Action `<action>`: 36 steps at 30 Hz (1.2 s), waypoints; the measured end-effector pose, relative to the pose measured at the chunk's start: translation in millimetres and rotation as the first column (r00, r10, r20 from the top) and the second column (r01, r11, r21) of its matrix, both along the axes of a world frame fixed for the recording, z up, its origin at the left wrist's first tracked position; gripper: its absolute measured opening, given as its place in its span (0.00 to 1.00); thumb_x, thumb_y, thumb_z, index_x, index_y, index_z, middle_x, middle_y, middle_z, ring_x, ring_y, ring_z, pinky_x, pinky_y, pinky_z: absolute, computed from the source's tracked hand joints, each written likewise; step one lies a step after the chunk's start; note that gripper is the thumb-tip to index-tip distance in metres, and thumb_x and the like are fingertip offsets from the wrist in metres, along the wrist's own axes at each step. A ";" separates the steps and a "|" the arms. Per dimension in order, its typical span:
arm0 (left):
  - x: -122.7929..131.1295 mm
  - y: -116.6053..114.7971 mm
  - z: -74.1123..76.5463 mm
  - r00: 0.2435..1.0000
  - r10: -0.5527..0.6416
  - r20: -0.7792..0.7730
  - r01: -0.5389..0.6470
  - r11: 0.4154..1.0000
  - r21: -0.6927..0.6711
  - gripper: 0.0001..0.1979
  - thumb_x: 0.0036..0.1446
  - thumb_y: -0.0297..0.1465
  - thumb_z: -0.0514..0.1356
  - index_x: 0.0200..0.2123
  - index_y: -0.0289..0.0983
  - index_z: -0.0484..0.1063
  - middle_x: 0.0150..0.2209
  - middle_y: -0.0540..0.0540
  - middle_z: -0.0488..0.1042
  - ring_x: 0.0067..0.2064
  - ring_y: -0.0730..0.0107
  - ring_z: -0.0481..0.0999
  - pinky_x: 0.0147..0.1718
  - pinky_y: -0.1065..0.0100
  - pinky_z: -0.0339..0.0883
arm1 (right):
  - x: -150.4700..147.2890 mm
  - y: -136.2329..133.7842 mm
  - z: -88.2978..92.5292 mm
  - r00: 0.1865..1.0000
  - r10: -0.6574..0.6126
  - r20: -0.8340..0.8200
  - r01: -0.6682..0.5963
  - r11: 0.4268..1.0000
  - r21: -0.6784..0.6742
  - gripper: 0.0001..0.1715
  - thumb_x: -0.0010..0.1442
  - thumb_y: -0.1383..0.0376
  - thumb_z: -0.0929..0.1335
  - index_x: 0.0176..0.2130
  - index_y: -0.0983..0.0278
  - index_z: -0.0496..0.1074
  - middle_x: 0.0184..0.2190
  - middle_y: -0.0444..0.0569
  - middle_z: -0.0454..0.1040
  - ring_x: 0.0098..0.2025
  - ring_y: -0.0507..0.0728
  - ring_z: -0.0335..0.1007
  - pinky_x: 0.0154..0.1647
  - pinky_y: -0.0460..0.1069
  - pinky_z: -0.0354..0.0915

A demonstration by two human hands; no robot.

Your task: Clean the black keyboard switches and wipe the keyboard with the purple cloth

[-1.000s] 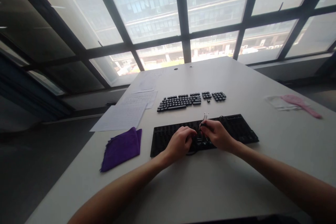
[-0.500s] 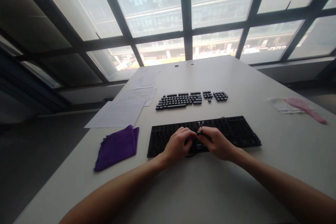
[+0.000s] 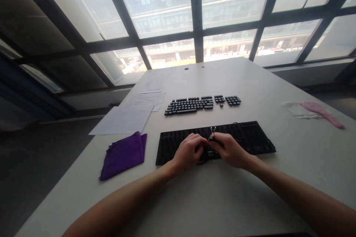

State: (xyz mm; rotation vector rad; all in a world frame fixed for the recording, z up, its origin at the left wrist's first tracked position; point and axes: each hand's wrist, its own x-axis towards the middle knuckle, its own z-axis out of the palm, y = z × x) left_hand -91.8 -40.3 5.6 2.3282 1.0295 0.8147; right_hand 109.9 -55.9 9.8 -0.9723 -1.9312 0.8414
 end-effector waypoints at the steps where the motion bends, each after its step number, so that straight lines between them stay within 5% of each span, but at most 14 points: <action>1: -0.1 0.0 -0.2 1.000 -0.001 -0.002 0.001 1.000 0.001 0.12 0.58 0.22 0.57 0.39 0.42 0.75 0.37 0.46 0.77 0.41 0.62 0.72 0.43 0.59 0.67 | -0.1 -0.3 -0.3 1.000 0.000 -0.001 0.000 1.000 0.001 0.11 0.67 0.65 0.64 0.32 0.64 0.67 0.27 0.45 0.70 0.30 0.53 0.64 0.32 0.48 0.61; 18: 0.5 -0.9 1.6 1.000 -0.004 -0.003 0.004 1.000 -0.006 0.10 0.58 0.21 0.57 0.36 0.42 0.74 0.36 0.48 0.76 0.40 0.63 0.72 0.43 0.62 0.66 | 1.5 -9.3 -1.2 0.959 0.165 0.229 -0.223 0.940 0.259 0.08 0.68 0.70 0.62 0.38 0.63 0.69 0.34 0.50 0.71 0.34 0.55 0.66 0.35 0.49 0.62; 36: 0.3 -1.0 1.0 1.000 -0.018 -0.010 0.018 1.000 0.011 0.09 0.59 0.20 0.57 0.37 0.39 0.73 0.36 0.49 0.75 0.41 0.66 0.70 0.42 0.65 0.63 | 2.2 -7.6 -3.3 0.996 0.090 -0.020 -0.090 0.995 0.038 0.08 0.67 0.70 0.63 0.35 0.64 0.69 0.31 0.47 0.70 0.33 0.55 0.65 0.36 0.49 0.61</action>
